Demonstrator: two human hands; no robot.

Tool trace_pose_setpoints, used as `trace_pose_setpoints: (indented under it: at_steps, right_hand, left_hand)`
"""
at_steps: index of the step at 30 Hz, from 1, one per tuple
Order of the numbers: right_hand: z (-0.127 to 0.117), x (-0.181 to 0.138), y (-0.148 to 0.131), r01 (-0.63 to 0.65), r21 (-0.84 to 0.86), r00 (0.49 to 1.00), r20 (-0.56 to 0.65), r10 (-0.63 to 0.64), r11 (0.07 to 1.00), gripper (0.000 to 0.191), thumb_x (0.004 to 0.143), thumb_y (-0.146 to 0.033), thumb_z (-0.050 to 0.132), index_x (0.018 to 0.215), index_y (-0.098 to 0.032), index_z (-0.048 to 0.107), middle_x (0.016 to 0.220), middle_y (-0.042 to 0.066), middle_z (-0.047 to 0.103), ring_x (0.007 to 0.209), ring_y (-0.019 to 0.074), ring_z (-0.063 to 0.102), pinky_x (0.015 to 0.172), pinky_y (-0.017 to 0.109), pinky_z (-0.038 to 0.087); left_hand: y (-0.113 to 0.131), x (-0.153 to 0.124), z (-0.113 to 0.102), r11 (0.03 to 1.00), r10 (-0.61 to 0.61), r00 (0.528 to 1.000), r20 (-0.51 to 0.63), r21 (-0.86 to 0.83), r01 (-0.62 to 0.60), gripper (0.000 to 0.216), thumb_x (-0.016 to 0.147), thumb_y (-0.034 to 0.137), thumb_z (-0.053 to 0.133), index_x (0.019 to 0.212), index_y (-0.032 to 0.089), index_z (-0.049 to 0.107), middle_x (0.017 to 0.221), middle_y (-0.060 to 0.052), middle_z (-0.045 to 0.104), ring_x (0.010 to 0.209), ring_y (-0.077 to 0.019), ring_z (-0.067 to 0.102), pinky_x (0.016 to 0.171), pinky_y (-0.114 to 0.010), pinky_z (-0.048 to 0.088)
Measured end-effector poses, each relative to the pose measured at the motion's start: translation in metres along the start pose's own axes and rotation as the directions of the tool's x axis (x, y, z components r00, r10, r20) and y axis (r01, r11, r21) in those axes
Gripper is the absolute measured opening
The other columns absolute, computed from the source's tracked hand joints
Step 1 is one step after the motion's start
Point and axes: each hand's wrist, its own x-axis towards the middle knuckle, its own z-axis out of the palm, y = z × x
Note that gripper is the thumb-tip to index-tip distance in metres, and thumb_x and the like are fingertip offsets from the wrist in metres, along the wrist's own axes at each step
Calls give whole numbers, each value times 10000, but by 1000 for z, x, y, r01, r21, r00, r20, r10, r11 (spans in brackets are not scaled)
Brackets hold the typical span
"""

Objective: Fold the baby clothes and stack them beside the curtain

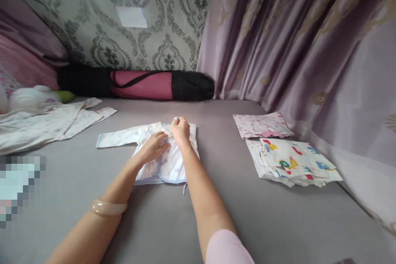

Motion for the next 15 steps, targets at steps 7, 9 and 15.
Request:
trace_pose_setpoints:
  at_steps: [7,9,15]
  right_hand:
    - [-8,5,12,57,74,987,144,-67,996,329,988,-295,400,1088,-207,702,1038,49,753,831,150,718,758,242,537]
    - [-22,10,14,101,-32,994,52,-99,994,374,1001,-252,348,1207,-196,655,1174,73,719,1022,160,689,905,266,503]
    - [-33,1,30,224,-492,974,129,-184,841,500,1006,-255,338,1466,-81,429,1563,162,377,1471,235,286,1187,390,210]
  left_hand:
    - [-8,0,0,1000,-10,1000,-17,-25,9,312,876,349,530,1093,156,645,1206,-153,639,1151,-280,602,1013,-395,469]
    - [-10,0,-3,998,-43,999,-29,-39,42,337,889,360,512,1120,150,638,1221,-152,640,1139,-275,609,1000,-384,475]
    - [-10,1,-13,983,-178,982,-63,-57,174,398,922,348,473,1211,110,608,1202,-169,661,1083,-271,642,983,-402,490]
